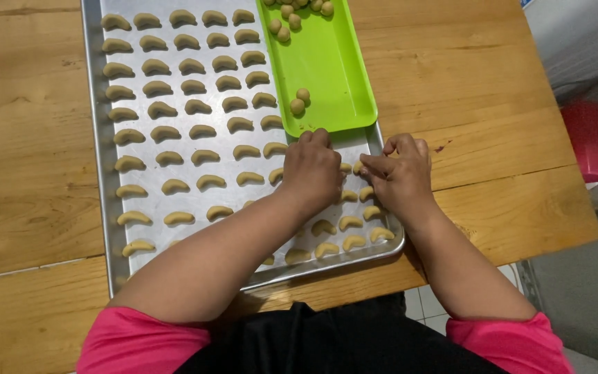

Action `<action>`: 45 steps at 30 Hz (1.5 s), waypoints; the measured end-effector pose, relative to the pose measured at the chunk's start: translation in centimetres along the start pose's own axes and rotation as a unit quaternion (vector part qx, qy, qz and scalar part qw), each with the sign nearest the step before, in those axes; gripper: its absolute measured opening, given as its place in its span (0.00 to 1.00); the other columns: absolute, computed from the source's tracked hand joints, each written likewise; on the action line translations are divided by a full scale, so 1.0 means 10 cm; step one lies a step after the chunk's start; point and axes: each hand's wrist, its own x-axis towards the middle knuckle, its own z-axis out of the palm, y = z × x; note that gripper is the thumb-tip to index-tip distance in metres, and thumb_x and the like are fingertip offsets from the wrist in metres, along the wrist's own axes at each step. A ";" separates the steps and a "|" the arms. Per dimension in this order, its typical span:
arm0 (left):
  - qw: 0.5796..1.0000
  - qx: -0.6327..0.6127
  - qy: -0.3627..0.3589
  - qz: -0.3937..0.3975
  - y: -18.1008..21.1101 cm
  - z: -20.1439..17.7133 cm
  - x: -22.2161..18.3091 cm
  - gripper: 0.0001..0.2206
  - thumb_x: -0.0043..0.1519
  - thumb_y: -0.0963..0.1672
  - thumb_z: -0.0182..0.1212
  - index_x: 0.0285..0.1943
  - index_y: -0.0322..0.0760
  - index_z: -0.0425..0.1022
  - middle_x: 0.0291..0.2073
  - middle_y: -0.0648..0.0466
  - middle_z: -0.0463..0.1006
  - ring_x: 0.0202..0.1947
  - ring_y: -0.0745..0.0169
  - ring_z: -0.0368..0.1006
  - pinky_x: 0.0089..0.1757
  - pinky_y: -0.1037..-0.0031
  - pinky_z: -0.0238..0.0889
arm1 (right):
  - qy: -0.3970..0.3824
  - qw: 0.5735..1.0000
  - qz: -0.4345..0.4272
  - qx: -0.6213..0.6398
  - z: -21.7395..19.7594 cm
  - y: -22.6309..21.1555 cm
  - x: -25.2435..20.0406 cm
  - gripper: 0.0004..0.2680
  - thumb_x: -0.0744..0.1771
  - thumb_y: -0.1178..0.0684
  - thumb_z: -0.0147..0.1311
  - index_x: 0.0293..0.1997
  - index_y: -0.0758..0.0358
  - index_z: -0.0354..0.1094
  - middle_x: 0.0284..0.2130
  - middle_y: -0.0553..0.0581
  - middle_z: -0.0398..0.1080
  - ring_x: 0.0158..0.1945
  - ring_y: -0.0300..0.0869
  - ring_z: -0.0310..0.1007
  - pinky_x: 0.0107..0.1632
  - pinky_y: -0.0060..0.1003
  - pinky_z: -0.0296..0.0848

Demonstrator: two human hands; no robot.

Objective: Shaping small balls of dough into crescent-shaped cookies and placing them on a baking tray.

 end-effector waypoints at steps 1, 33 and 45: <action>1.000 0.000 0.000 0.000 -0.02 -0.04 -0.01 0.08 0.51 0.44 0.71 0.34 0.34 0.85 0.37 0.48 0.71 0.40 0.48 0.69 0.36 0.62 0.63 | 0.000 1.000 0.000 0.000 -0.02 -0.01 -0.01 0.10 0.62 0.47 0.69 0.46 0.35 0.81 0.39 0.50 0.60 0.50 0.50 0.64 0.55 0.45 0.64; 0.998 -0.029 -0.048 -0.043 -0.18 -0.62 -0.22 0.11 0.56 0.43 0.68 0.44 0.31 0.84 0.39 0.44 0.71 0.41 0.47 0.69 0.39 0.61 0.67 | -0.061 0.992 -0.079 0.075 0.07 -0.19 0.66 0.06 0.64 0.51 0.67 0.43 0.49 0.80 0.36 0.51 0.68 0.45 0.49 0.73 0.46 0.40 0.69; 0.734 -0.651 0.080 -0.173 -0.29 -1.16 -0.75 0.19 0.63 0.44 0.66 0.62 0.34 0.76 0.49 0.49 0.82 0.49 0.65 0.75 0.53 0.71 0.69 | -0.096 0.985 -0.097 0.103 0.56 -0.57 1.59 0.08 0.64 0.62 0.62 0.45 0.61 0.79 0.31 0.61 0.75 0.39 0.57 0.80 0.46 0.48 0.77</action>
